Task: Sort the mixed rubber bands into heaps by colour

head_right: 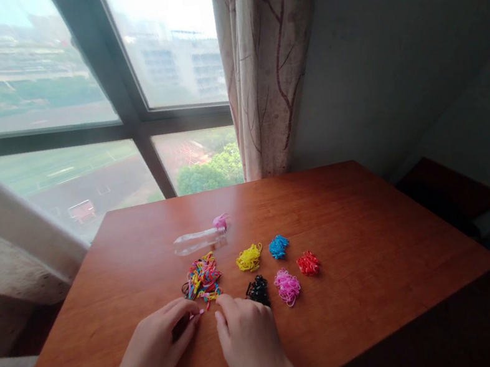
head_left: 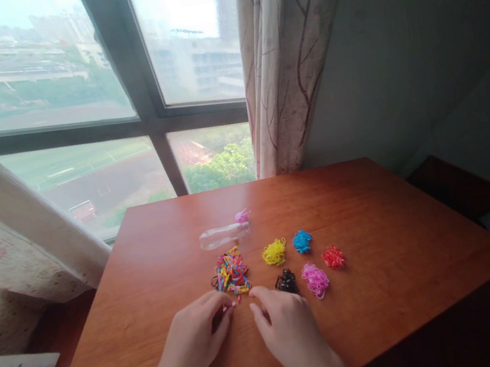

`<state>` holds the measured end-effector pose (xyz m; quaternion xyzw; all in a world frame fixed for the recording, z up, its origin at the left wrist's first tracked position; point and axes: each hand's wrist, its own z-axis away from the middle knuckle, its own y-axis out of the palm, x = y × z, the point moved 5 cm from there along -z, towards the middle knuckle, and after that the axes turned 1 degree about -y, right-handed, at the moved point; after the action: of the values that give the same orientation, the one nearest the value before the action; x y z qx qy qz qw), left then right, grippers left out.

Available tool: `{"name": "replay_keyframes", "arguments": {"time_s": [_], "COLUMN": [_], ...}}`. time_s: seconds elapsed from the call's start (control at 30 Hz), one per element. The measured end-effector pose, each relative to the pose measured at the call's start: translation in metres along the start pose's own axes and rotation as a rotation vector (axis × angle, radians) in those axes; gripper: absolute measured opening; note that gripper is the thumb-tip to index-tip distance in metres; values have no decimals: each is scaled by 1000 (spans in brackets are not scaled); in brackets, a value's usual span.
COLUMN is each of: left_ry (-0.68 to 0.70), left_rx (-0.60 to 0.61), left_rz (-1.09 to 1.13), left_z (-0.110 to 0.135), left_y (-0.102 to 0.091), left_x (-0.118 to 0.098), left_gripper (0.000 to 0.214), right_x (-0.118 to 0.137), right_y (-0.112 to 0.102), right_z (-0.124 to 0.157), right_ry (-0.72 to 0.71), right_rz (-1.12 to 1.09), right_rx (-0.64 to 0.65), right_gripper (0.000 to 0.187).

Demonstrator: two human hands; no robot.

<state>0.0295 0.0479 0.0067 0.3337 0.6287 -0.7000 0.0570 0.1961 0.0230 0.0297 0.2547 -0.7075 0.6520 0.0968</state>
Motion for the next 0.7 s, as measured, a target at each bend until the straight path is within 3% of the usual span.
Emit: {"name": "replay_keyframes", "arguments": {"time_s": [0.13,0.43,0.7], "left_ry": [-20,-17,4], "left_rx": [-5,34,-29], "left_rz": [-30,-67,-4], "left_z": [1,0,0], "left_y": [-4,0,-6], "left_x": [-2,2,-5], "left_gripper": [18,23,19], "right_x": [12,12,21], "right_y": [6,14,22], "right_z": [-1,1,-2], "right_ry": [-21,0,-7], "right_rz": [3,36,15], "right_rx": [56,99,129], "right_gripper": [18,14,12]}}
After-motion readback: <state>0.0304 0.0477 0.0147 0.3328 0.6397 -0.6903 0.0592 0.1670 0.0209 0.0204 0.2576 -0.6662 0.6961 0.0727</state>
